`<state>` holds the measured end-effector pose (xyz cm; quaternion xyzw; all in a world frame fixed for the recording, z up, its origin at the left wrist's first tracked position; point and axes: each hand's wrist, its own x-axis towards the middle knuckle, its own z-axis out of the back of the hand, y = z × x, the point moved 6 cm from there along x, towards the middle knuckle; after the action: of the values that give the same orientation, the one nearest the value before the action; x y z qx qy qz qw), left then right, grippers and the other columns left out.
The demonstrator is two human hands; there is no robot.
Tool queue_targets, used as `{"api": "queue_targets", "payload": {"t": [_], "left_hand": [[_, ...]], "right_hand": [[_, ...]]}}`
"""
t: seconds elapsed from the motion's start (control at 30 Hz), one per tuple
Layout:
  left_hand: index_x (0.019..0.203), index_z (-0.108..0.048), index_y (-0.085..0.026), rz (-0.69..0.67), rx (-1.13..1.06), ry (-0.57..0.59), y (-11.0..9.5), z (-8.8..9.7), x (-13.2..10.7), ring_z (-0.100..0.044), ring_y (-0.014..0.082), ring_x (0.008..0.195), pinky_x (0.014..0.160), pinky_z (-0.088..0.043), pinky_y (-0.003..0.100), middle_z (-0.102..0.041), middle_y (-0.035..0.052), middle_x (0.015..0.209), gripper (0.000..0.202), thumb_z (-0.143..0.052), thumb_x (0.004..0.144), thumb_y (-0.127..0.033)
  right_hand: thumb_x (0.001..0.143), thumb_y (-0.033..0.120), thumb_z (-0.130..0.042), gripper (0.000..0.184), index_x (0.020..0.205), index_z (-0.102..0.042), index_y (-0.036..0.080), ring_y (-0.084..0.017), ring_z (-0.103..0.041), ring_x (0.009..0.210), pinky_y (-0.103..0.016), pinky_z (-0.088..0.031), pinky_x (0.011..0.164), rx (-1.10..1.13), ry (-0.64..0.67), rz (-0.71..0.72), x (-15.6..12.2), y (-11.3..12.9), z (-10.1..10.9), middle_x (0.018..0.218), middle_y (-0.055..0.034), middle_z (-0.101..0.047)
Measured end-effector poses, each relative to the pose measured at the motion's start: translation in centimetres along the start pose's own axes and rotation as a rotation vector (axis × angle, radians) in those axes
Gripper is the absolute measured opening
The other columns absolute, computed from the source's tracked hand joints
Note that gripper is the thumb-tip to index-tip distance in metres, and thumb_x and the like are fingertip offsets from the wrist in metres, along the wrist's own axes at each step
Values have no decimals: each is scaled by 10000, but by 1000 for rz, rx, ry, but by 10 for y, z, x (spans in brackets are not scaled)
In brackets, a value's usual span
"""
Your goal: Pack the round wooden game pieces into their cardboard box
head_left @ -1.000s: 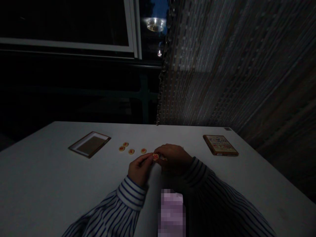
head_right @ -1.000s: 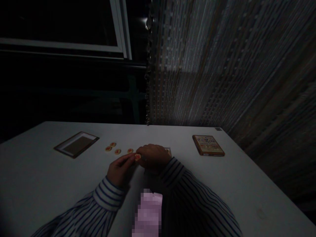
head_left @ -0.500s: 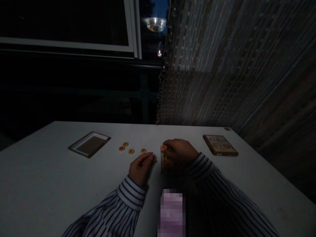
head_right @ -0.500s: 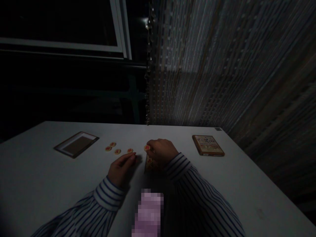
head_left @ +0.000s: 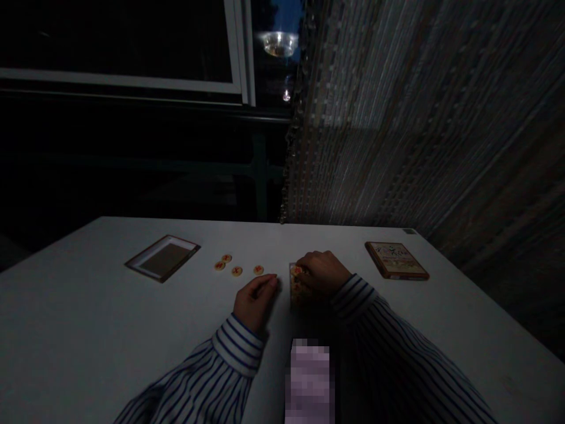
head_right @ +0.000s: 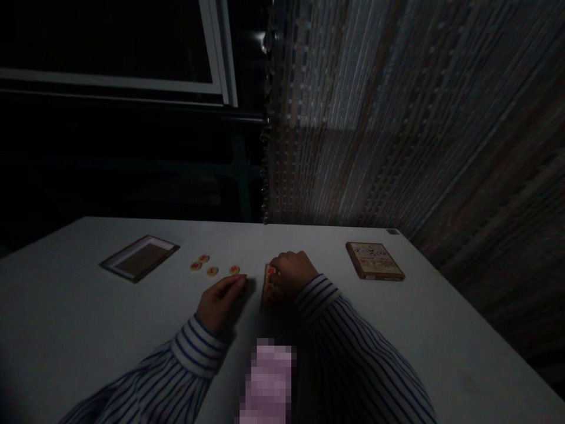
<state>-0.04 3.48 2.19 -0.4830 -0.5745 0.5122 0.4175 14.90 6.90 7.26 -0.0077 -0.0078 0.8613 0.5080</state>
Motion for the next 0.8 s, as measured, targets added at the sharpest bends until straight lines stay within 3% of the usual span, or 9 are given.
{"api": "queue_targets", "payload": {"t": [0.8], "left_hand": [[750,-658,-120,-6,-4,4,8,0,2,-604,140,644,631,-484,248,-671,45,678,319,-677,551,-368]], "right_hand": [[792,351,-429,273,969,-598,230,-211,-488,908,-314,-314,707,62,58,1,3,-4,-13,963,-74,-565]]}}
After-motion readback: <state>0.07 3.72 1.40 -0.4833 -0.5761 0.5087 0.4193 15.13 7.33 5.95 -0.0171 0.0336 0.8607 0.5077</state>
